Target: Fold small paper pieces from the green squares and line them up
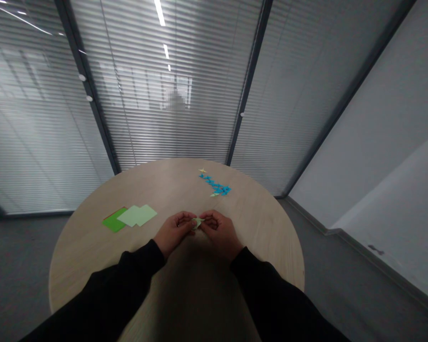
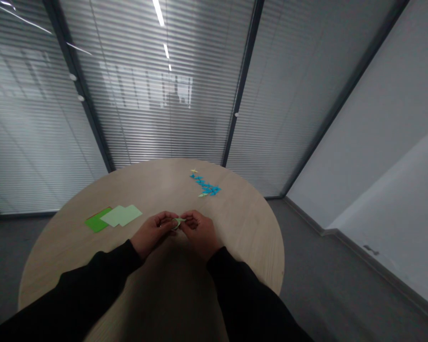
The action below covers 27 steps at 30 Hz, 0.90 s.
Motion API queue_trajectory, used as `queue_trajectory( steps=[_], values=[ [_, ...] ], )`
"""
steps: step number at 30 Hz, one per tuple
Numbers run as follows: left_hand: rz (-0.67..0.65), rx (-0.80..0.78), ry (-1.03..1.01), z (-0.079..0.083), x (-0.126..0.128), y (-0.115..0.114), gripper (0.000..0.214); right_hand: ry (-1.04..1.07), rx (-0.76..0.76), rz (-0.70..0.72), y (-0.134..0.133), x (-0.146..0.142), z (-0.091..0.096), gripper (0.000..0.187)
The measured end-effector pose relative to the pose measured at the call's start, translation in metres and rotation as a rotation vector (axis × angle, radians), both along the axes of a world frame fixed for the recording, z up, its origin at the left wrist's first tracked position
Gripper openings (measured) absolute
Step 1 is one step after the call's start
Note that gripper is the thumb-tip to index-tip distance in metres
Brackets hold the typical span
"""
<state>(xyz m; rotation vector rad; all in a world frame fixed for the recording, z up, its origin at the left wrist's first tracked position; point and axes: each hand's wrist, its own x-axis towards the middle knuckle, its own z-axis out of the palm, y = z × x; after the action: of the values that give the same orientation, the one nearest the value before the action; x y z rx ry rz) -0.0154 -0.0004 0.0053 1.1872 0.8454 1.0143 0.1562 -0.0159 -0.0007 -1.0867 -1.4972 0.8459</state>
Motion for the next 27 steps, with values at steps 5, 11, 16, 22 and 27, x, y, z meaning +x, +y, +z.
queue_trajectory(
  steps=[5,11,16,22,27],
  values=[
    [0.042,-0.019,-0.007,-0.003,-0.002,0.003,0.041,-0.021,0.030,0.022,-0.001,-0.001,-0.001,0.012],
    [0.137,0.066,0.053,-0.006,-0.002,0.005,0.038,-0.082,0.042,-0.016,-0.003,-0.001,0.001,0.020],
    [0.049,0.077,0.055,-0.004,0.002,-0.001,0.040,-0.169,0.126,-0.097,0.000,0.000,-0.003,0.007],
    [-0.014,-0.027,-0.061,-0.006,0.005,-0.004,0.050,-0.184,0.129,-0.137,-0.003,-0.002,-0.002,0.007],
    [0.008,-0.105,-0.159,-0.010,0.007,-0.002,0.042,-0.248,0.194,-0.142,-0.007,-0.004,0.003,0.008]
  ],
)
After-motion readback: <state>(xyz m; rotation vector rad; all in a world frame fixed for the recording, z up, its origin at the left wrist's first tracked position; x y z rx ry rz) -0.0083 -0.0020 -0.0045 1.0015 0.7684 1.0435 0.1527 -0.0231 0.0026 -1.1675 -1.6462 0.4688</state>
